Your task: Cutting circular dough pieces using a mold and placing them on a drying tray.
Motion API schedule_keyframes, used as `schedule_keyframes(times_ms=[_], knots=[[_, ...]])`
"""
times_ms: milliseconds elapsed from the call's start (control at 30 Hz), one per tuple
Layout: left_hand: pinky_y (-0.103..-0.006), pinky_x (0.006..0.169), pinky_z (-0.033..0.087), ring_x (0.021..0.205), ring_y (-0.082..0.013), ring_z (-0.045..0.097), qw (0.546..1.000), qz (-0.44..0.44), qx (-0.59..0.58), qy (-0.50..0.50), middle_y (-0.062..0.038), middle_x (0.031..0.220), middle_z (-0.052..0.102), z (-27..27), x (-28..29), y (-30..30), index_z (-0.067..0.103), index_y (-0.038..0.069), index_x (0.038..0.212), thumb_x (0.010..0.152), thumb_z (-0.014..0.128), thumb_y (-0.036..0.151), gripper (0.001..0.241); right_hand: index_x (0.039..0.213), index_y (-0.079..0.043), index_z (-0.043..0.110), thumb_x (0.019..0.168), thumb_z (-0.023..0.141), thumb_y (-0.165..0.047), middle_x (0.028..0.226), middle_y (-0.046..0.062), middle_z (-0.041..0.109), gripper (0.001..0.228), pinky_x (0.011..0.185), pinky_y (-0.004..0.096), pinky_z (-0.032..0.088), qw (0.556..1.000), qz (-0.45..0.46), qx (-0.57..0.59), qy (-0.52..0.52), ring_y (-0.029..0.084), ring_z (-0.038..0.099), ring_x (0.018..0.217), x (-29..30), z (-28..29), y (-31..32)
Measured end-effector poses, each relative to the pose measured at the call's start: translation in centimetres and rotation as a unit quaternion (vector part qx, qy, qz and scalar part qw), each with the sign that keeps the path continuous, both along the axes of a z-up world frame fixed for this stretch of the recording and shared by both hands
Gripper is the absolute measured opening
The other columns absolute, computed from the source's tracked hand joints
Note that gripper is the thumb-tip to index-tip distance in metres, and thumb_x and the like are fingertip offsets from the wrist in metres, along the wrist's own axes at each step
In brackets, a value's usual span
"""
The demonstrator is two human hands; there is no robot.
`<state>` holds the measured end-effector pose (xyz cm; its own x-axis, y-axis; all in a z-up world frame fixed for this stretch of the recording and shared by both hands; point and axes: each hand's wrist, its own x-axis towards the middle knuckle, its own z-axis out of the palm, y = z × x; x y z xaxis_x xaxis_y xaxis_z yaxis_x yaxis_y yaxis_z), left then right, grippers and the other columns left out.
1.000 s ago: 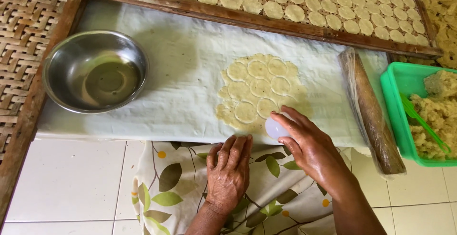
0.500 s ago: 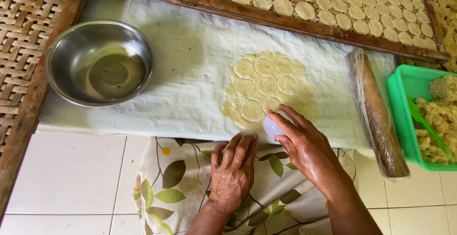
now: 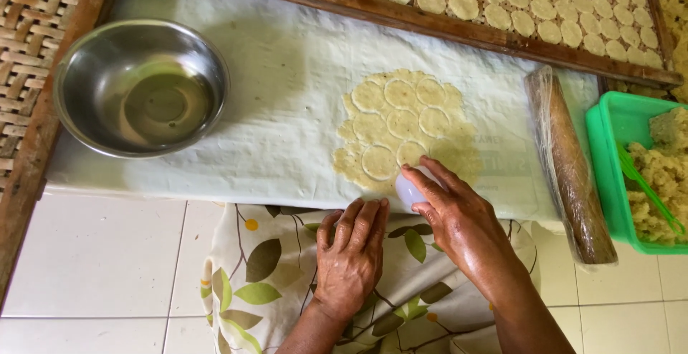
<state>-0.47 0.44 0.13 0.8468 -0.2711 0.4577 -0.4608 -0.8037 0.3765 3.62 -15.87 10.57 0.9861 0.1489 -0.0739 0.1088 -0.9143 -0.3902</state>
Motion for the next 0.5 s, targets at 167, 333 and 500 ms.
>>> schedule_keyframes(times_ms=[167, 333, 500], knots=[[-0.0420, 0.106, 0.038, 0.129, -0.0195, 0.053, 1.000, -0.003, 0.000, -0.005, -0.005, 0.139, 0.055, 0.3, 0.0, 0.0, 0.063, 0.007, 0.139, 0.088, 0.066, 0.017, 0.052, 0.137, -0.013, 0.062, 0.077, 0.074, 0.001, 0.148, 0.021, 0.055, 0.063, 0.074, 0.033, 0.067, 1.000, 0.014, -0.003, -0.004, 0.027, 0.075, 0.099, 0.0, -0.4, -0.4], [-0.0424, 0.105, 0.039, 0.130, -0.0201, 0.053, 1.000, -0.003, 0.002, -0.002, -0.005, 0.139, 0.054, 0.2, -0.3, 0.1, 0.062, 0.007, 0.141, 0.090, 0.066, 0.018, 0.053, 0.137, -0.010, 0.062, 0.076, 0.075, 0.003, 0.149, 0.027, 0.052, 0.064, 0.073, 0.030, 0.070, 0.999, 0.033, -0.017, -0.007, 0.032, 0.075, 0.102, 0.0, -1.3, -1.1], [-0.0425, 0.105, 0.039, 0.129, -0.0208, 0.054, 1.000, -0.003, -0.006, -0.014, -0.006, 0.139, 0.054, 0.3, 0.1, 0.1, 0.064, 0.007, 0.139, 0.088, 0.067, 0.016, 0.052, 0.142, -0.015, 0.059, 0.072, 0.075, 0.004, 0.151, 0.023, 0.052, 0.074, 0.083, 0.035, 0.067, 0.999, 0.034, -0.030, 0.005, 0.036, 0.068, 0.115, 0.2, -1.5, -1.5]])
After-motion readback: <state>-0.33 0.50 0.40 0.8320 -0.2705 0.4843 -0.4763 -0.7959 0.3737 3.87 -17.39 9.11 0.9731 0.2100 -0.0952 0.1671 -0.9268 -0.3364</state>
